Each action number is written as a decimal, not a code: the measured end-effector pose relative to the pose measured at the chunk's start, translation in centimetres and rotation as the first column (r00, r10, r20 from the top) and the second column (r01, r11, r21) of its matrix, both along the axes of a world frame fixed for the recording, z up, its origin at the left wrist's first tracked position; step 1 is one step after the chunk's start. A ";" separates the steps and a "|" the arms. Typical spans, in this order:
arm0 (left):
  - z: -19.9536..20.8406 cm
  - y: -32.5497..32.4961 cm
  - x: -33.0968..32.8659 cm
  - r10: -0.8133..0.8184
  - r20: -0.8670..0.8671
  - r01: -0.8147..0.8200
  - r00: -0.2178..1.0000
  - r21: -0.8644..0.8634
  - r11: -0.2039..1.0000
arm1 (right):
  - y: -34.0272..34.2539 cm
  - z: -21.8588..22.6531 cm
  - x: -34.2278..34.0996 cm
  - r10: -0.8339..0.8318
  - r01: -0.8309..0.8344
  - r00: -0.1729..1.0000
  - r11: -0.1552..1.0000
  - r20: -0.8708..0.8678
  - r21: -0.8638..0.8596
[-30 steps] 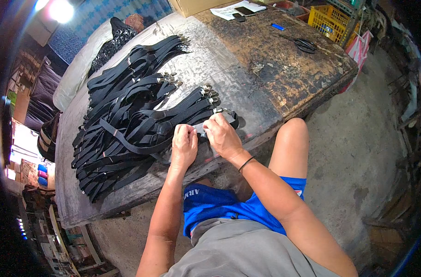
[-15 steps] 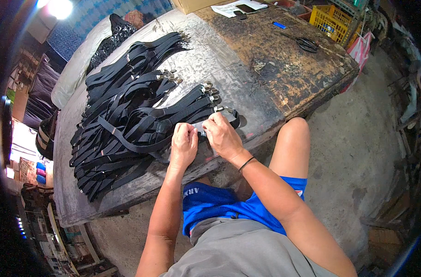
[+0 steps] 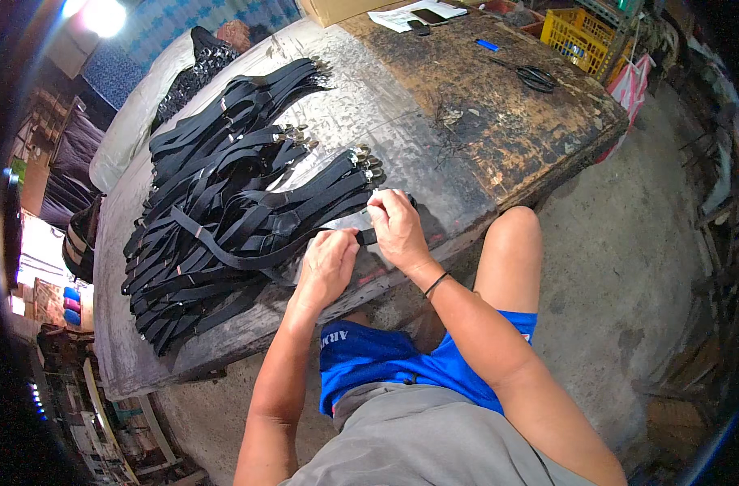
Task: The person attaches metal clips onto elastic suspender straps by hand, assembling each suspender on a table.
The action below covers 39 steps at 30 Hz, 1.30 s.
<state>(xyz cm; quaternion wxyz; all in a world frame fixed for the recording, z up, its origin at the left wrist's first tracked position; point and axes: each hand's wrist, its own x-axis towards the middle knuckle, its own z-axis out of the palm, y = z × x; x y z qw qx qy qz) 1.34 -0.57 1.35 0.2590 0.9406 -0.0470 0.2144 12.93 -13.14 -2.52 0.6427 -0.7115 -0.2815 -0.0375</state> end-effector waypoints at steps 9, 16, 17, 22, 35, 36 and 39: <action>1.6 -1.0 -0.5 -0.033 -0.077 0.049 0.997 0.217 0.975 | -4.4 3.2 3.2 0.018 0.098 0.971 0.877 -0.236 0.470; 1.4 -1.4 4.2 0.025 -0.075 -0.009 0.997 0.211 0.977 | -12.1 5.0 6.3 -0.111 0.326 0.926 0.713 -0.360 0.621; 1.6 -1.8 5.8 -0.011 0.010 0.009 1.000 0.203 0.979 | -12.9 4.9 6.6 -0.125 0.337 0.924 0.709 -0.361 0.619; 2.9 -4.8 14.4 0.006 0.047 -0.008 0.999 0.059 0.998 | -14.1 4.9 6.8 -0.157 0.361 0.918 0.710 -0.363 0.605; 1.8 -6.4 6.9 0.056 -0.090 -0.037 0.994 0.200 0.979 | -14.0 5.4 6.6 -0.125 0.370 0.909 0.683 -0.398 0.630; 1.0 -6.0 5.9 0.077 -0.085 -0.054 0.993 0.242 0.969 | -13.7 5.3 6.5 -0.102 0.342 0.919 0.690 -0.382 0.638; -0.3 -5.6 5.5 0.087 -0.081 -0.069 0.993 0.204 0.976 | -12.8 5.2 6.4 -0.081 0.314 0.923 0.720 -0.375 0.619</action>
